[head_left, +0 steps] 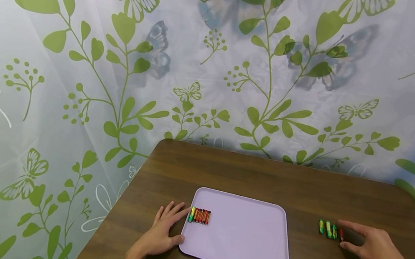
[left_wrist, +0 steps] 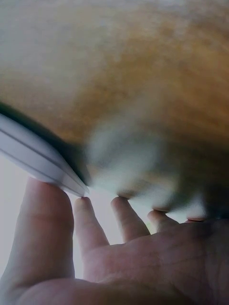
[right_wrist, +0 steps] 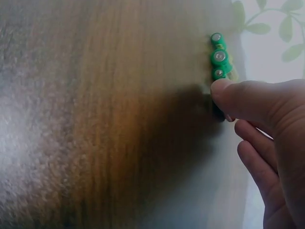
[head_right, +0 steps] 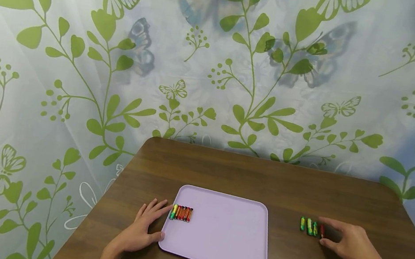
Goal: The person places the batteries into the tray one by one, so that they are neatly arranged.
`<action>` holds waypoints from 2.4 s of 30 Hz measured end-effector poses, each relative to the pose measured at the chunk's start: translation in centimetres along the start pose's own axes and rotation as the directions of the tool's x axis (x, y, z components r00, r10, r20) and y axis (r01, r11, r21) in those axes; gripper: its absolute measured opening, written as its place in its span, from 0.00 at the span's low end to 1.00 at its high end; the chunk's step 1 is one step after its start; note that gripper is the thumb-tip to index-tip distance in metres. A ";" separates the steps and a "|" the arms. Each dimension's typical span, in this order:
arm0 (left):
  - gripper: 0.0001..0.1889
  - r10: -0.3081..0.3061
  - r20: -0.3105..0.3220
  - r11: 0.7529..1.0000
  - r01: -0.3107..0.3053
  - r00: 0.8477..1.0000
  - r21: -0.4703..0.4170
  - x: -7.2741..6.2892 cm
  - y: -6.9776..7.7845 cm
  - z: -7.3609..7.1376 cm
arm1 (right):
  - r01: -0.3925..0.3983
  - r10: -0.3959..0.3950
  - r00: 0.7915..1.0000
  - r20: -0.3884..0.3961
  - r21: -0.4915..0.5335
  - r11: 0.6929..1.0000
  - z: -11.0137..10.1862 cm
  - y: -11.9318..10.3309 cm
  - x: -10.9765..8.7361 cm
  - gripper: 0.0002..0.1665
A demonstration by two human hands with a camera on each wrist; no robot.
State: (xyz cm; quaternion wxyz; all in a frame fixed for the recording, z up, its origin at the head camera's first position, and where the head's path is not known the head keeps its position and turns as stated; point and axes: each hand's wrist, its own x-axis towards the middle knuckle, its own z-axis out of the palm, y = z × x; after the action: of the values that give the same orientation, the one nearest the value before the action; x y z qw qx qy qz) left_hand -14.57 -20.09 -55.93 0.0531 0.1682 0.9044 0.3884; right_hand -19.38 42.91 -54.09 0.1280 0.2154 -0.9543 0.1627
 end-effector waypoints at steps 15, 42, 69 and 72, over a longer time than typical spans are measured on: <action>0.43 0.005 0.003 1.000 -0.005 1.000 0.005 0.0 0.0 0.0 | -0.043 0.042 0.997 -0.057 -0.022 0.999 0.8 -0.1 -0.5 0.32; 0.42 0.134 -0.080 0.986 -0.141 0.988 -0.084 0.1 -1.9 0.9 | 0.099 -0.049 0.981 -0.186 0.267 0.959 4.3 -12.7 6.3 0.31; 0.42 0.068 -0.036 0.997 -0.069 0.997 -0.040 -0.2 -0.6 0.1 | 0.154 -0.087 0.984 -0.152 0.512 0.845 12.3 -26.8 12.2 0.28; 0.42 0.111 -0.062 0.992 -0.114 0.992 -0.049 -0.2 -1.2 0.5 | 0.161 -0.102 0.985 -0.142 0.503 0.849 13.1 -27.4 12.4 0.28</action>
State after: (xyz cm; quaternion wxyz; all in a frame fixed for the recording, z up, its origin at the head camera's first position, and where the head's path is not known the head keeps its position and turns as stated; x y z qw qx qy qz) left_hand -14.55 -20.61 -57.10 0.0088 0.2061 0.8842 0.4192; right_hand -20.09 10.14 -55.19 0.1293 0.2974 -0.8510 0.4130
